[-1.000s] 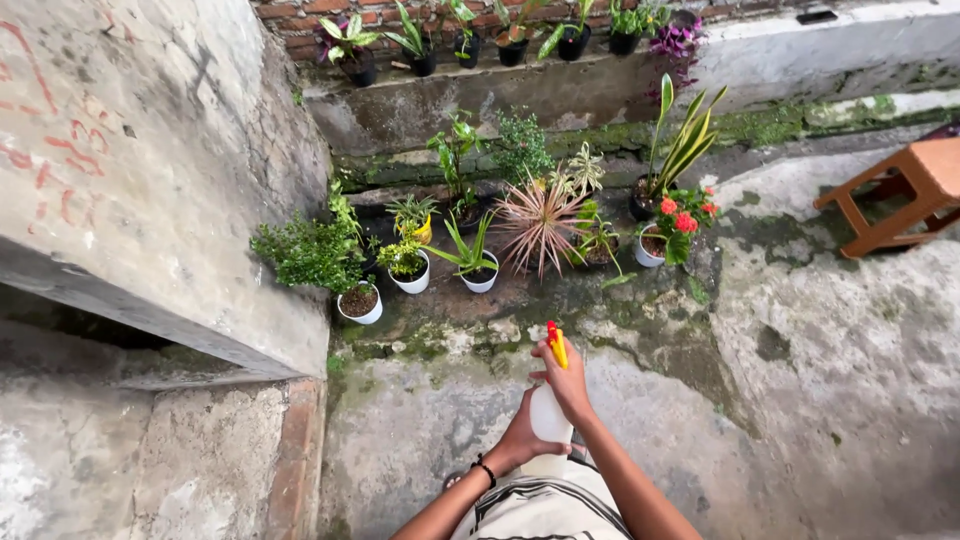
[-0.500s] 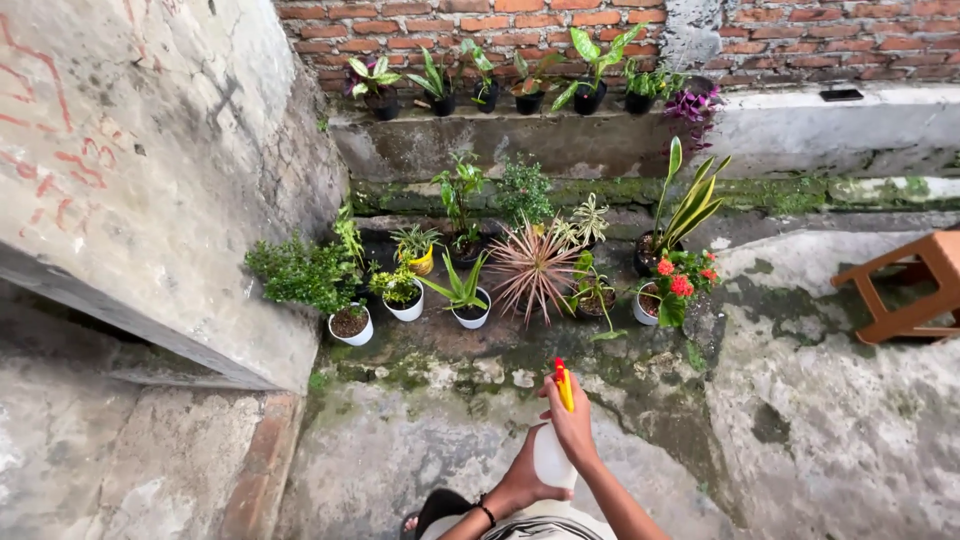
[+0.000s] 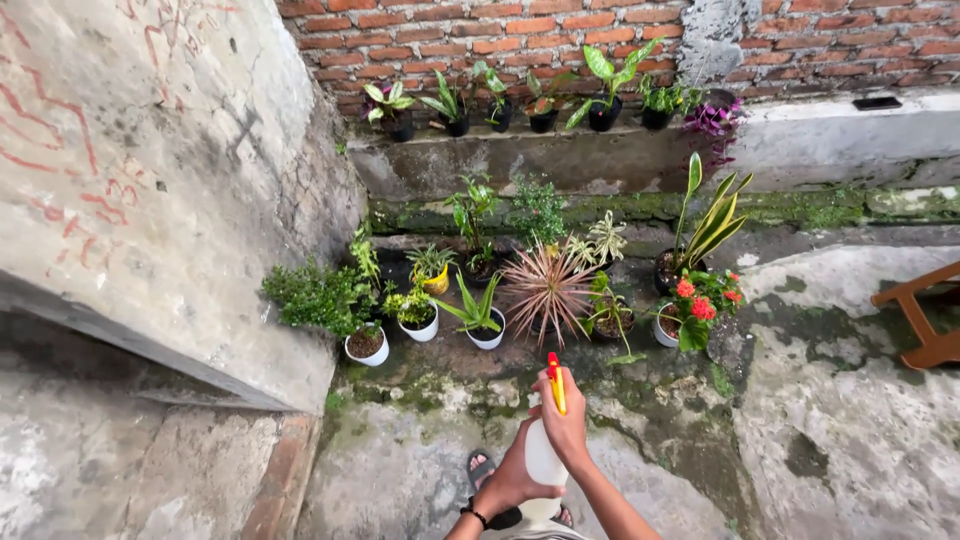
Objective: Watering a collection of potted plants using a manual spray bottle.
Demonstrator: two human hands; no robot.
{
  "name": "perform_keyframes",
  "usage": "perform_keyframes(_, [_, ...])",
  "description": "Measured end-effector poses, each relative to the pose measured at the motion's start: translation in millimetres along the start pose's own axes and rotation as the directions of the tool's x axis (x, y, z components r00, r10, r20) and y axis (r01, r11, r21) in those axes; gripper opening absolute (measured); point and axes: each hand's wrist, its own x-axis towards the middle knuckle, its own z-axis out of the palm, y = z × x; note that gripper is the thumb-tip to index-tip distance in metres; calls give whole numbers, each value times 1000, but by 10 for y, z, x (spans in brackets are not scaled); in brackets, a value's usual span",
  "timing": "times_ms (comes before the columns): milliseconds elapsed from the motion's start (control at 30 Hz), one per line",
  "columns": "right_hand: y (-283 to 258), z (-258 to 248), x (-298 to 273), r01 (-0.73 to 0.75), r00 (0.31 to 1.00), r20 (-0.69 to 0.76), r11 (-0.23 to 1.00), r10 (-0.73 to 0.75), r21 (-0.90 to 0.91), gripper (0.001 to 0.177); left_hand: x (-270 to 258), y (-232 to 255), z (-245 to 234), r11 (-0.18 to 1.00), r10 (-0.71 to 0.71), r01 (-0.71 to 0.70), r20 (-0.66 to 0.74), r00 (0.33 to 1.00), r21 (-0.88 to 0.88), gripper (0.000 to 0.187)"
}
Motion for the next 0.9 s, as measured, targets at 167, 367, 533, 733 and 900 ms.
perform_keyframes(167, [-252,204,388,101,993,-51,993,-104,-54,27,339,363,-337,999,2,-4,47,999,50,118])
perform_keyframes(367, [-262,472,909,229,964,-100,959,-248,-164,31,825,280,-758,992,113,-115,48,992,52,119])
perform_keyframes(533, [-371,589,955,312,940,-80,932,-331,-186,32,949,216,-864,973,221,-222,33,975,57,105])
perform_keyframes(733, [-357,658,1219,166,977,-140,986,-159,35,25,1180,81,-904,997,68,-69,-25,997,-36,126])
perform_keyframes(900, [-186,414,1438,217,957,-130,934,-261,-284,30,1315,64,-758,999,31,-32,-32,999,-41,123])
